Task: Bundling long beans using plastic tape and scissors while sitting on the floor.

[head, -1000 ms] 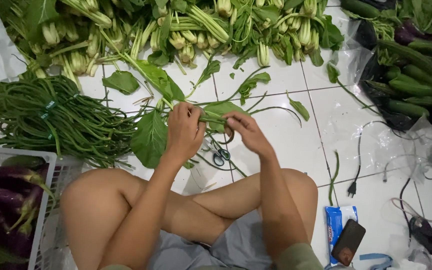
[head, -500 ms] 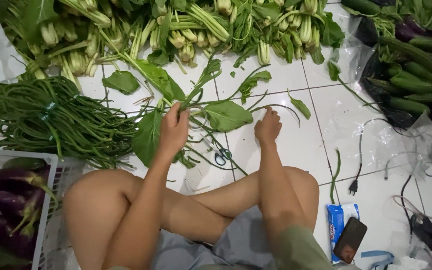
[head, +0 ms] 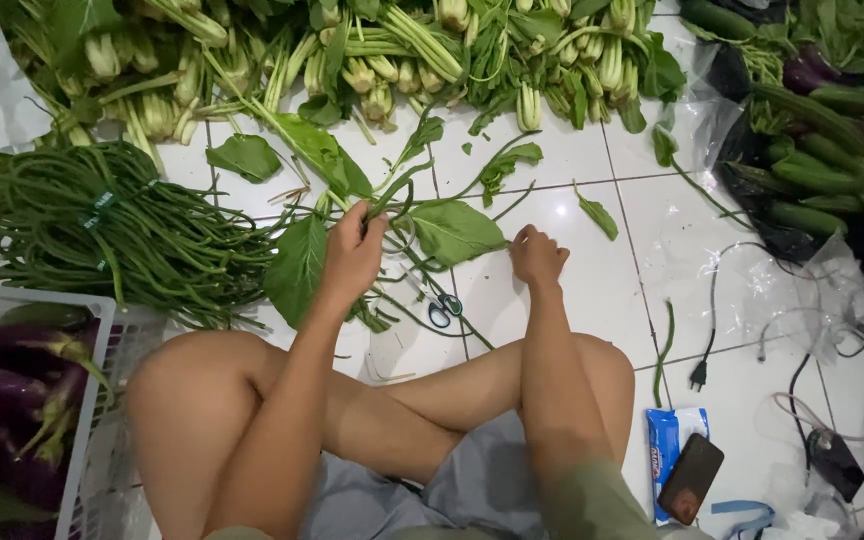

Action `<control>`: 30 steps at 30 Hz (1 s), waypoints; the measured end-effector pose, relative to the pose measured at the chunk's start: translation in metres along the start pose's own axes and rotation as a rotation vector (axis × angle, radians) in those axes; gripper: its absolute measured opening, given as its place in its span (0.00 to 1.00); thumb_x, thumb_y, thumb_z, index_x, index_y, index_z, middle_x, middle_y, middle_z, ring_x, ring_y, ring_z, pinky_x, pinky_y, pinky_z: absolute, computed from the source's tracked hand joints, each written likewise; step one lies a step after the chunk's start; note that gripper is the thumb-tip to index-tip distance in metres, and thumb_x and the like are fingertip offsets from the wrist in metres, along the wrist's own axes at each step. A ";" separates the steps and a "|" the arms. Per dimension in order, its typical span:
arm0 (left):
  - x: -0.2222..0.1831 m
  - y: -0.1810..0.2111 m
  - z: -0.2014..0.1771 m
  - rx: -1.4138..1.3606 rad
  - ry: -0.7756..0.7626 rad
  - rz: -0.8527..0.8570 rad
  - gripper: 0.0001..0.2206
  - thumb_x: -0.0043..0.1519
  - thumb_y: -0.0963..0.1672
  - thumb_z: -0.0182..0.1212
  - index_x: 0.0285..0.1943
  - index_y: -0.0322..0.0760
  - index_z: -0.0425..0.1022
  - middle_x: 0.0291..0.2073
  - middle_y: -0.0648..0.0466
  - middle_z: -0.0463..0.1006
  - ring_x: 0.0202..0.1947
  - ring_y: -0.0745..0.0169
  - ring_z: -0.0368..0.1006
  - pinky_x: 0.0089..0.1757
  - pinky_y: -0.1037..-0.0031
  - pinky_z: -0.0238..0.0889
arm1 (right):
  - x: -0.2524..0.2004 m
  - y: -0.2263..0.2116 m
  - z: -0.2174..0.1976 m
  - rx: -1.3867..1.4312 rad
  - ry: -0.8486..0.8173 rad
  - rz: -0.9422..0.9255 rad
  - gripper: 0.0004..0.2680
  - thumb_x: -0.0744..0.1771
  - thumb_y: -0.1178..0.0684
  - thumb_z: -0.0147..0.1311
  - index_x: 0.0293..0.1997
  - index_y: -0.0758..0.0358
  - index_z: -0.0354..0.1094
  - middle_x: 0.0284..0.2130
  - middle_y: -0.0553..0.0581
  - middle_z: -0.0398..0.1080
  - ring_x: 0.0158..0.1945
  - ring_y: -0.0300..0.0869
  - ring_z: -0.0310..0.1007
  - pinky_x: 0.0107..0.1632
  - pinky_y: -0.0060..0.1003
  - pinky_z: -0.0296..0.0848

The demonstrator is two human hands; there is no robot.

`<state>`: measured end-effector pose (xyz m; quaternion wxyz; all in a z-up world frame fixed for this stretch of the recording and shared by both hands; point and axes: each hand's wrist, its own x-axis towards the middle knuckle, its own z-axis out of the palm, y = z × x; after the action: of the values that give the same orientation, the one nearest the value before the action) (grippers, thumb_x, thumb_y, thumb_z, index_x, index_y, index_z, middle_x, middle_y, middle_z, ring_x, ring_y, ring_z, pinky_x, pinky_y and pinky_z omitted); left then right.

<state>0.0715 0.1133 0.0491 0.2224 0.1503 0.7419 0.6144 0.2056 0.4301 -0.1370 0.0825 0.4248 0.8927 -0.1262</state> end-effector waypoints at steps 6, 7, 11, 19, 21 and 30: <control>-0.002 0.002 -0.002 -0.013 -0.011 0.037 0.11 0.71 0.44 0.48 0.34 0.40 0.66 0.18 0.58 0.57 0.22 0.68 0.54 0.31 0.70 0.54 | -0.052 -0.026 -0.089 0.426 0.139 0.051 0.02 0.70 0.54 0.53 0.46 0.52 0.66 0.34 0.55 0.77 0.42 0.55 0.76 0.49 0.51 0.68; -0.001 0.002 -0.002 -0.014 -0.013 0.035 0.11 0.71 0.44 0.48 0.34 0.40 0.66 0.18 0.58 0.57 0.22 0.68 0.54 0.31 0.70 0.54 | -0.061 -0.029 -0.102 0.424 0.138 0.053 0.02 0.70 0.54 0.53 0.46 0.52 0.66 0.34 0.55 0.77 0.42 0.55 0.76 0.49 0.51 0.68; 0.001 0.002 0.000 -0.024 -0.034 0.041 0.11 0.72 0.46 0.48 0.37 0.40 0.68 0.19 0.60 0.57 0.22 0.69 0.54 0.31 0.71 0.55 | -0.089 -0.038 -0.143 0.607 0.422 -0.076 0.03 0.70 0.58 0.52 0.48 0.56 0.66 0.34 0.57 0.75 0.37 0.51 0.70 0.46 0.48 0.66; 0.002 -0.006 0.004 -0.042 -0.032 0.145 0.12 0.74 0.45 0.46 0.44 0.33 0.72 0.23 0.53 0.62 0.24 0.66 0.57 0.32 0.69 0.55 | -0.123 -0.035 -0.180 0.828 0.582 -0.506 0.03 0.71 0.65 0.53 0.45 0.63 0.71 0.26 0.52 0.66 0.28 0.38 0.58 0.37 0.33 0.62; 0.002 -0.006 0.004 -0.048 -0.033 0.167 0.13 0.74 0.46 0.45 0.47 0.33 0.72 0.25 0.53 0.64 0.26 0.65 0.60 0.34 0.68 0.56 | -0.127 -0.031 -0.181 0.865 0.485 -0.576 0.04 0.69 0.65 0.56 0.44 0.62 0.73 0.24 0.50 0.65 0.26 0.37 0.56 0.36 0.32 0.62; 0.009 -0.035 0.026 -0.013 -0.217 0.268 0.14 0.74 0.49 0.49 0.52 0.35 0.73 0.37 0.39 0.71 0.40 0.47 0.70 0.43 0.59 0.62 | -0.130 -0.050 -0.161 1.553 0.125 -0.837 0.04 0.66 0.61 0.55 0.38 0.72 0.67 0.21 0.59 0.64 0.24 0.39 0.62 0.29 0.31 0.64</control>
<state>0.0794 0.1330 0.0096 0.2182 0.3117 0.6829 0.6236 0.2417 0.3509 0.0572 -0.3312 0.0056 0.6402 -0.6931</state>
